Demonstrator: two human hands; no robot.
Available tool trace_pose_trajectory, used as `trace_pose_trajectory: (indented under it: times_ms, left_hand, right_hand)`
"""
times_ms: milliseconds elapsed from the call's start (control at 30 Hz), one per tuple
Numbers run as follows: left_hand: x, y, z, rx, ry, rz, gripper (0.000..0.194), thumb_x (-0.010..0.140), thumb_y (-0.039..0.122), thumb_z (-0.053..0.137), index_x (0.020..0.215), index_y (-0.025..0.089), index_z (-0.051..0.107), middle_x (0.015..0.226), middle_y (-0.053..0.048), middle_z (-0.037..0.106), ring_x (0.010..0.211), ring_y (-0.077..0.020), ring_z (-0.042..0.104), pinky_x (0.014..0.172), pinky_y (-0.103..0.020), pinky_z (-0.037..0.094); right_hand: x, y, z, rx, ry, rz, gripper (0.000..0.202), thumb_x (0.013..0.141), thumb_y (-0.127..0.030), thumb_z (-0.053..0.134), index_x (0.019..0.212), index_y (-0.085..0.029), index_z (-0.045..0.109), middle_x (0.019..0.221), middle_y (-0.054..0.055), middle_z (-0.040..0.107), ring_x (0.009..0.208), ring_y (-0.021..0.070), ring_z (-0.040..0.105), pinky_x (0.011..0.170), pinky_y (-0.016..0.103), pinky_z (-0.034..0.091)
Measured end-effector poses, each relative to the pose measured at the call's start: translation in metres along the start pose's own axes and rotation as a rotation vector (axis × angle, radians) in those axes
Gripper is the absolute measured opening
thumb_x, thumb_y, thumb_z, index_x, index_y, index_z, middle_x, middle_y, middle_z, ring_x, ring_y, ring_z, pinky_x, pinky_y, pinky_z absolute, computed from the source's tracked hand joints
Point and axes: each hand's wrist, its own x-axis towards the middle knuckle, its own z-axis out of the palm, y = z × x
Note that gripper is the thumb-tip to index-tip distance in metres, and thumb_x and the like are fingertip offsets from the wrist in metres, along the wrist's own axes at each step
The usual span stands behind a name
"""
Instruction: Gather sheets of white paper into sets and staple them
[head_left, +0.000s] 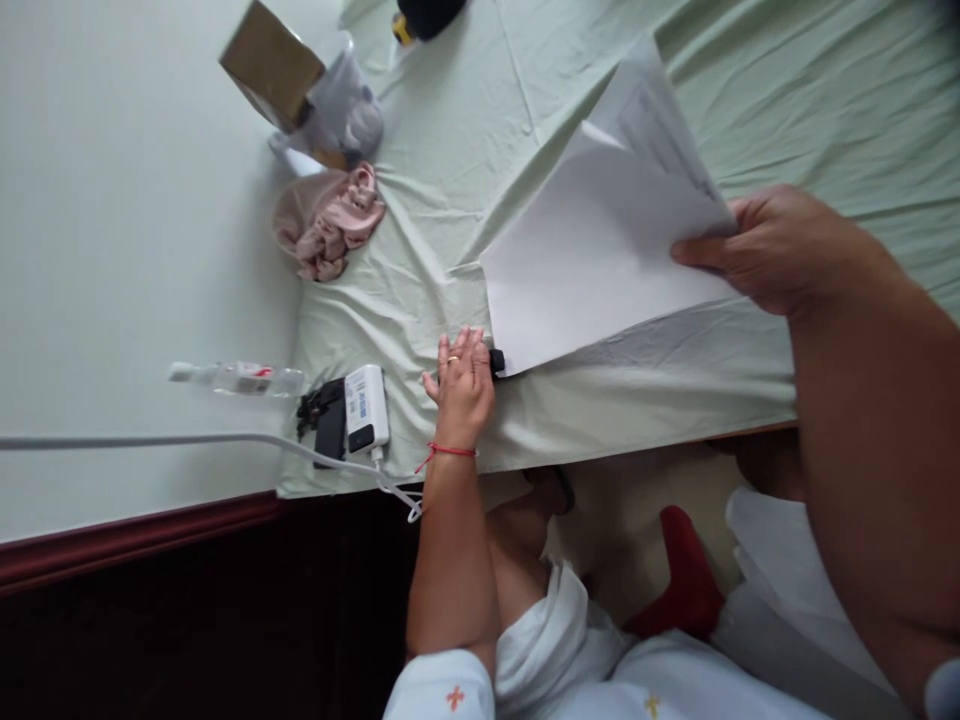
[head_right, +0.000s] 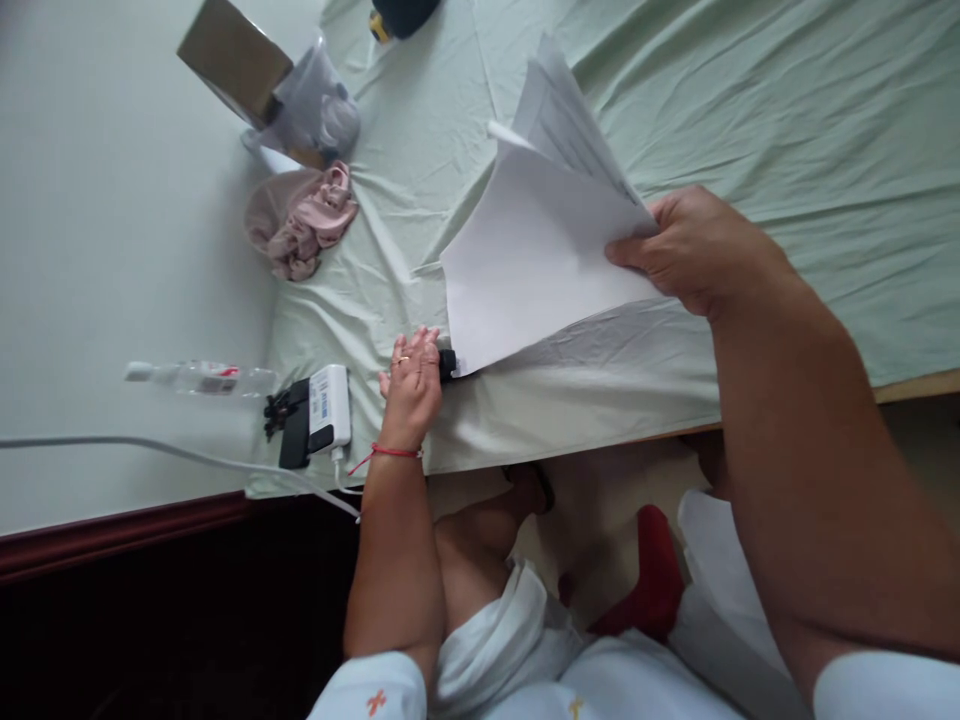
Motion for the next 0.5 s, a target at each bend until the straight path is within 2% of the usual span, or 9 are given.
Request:
trace_pose_trajectory:
  times_ms: [133, 233, 333, 400, 500]
  left_hand:
    - [-0.005, 0.005, -0.001, 0.102, -0.034, 0.047, 0.049, 0.111, 0.032, 0.036, 0.156, 0.028, 0.058, 0.172, -0.007, 0.043, 0.167, -0.0316, 0.021, 0.132, -0.074, 0.008]
    - [-0.006, 0.008, -0.003, 0.124, -0.076, 0.047, 0.048, 0.111, 0.032, 0.037, 0.154, 0.031, 0.06, 0.172, -0.007, 0.043, 0.167, -0.0327, 0.021, 0.129, -0.078, 0.008]
    - [-0.005, 0.007, -0.003, 0.105, -0.067, 0.047, 0.047, 0.112, 0.032, 0.037, 0.15, 0.032, 0.063, 0.171, -0.007, 0.046, 0.167, -0.0324, 0.024, 0.129, -0.077, 0.011]
    - [-0.004, 0.005, -0.001, 0.087, -0.036, 0.051, 0.047, 0.112, 0.032, 0.036, 0.149, 0.032, 0.064, 0.169, -0.006, 0.049, 0.166, -0.0315, 0.026, 0.13, -0.075, 0.013]
    - [-0.004, 0.004, 0.001, 0.06, -0.003, 0.064, 0.046, 0.112, 0.031, 0.036, 0.148, 0.032, 0.065, 0.168, -0.006, 0.05, 0.165, -0.0304, 0.028, 0.131, -0.073, 0.014]
  right_hand:
    - [0.002, 0.001, 0.001, 0.003, -0.012, 0.026, 0.029, 0.088, -0.027, 0.081, 0.069, -0.02, 0.061, 0.048, -0.005, 0.034, 0.04, 0.0037, 0.025, 0.036, 0.023, 0.011]
    - [-0.002, -0.004, 0.002, 0.023, -0.016, 0.018, 0.027, 0.09, -0.021, 0.078, 0.068, -0.019, 0.062, 0.049, -0.004, 0.035, 0.043, 0.0047, 0.027, 0.037, 0.023, 0.013]
    - [-0.007, -0.008, 0.003, 0.014, -0.014, -0.012, 0.028, 0.09, -0.016, 0.077, 0.066, -0.018, 0.062, 0.05, -0.004, 0.035, 0.045, 0.0043, 0.029, 0.038, 0.021, 0.016]
    - [-0.006, -0.006, 0.003, -0.015, 0.005, -0.011, 0.021, 0.089, -0.02, 0.078, 0.072, -0.018, 0.068, 0.05, -0.004, 0.034, 0.044, 0.0042, 0.029, 0.039, 0.021, 0.017]
    - [0.001, 0.005, 0.001, -0.054, 0.025, -0.023, 0.009, 0.089, -0.028, 0.079, 0.087, -0.019, 0.077, 0.052, -0.003, 0.042, 0.04, 0.0041, 0.03, 0.037, 0.022, 0.015]
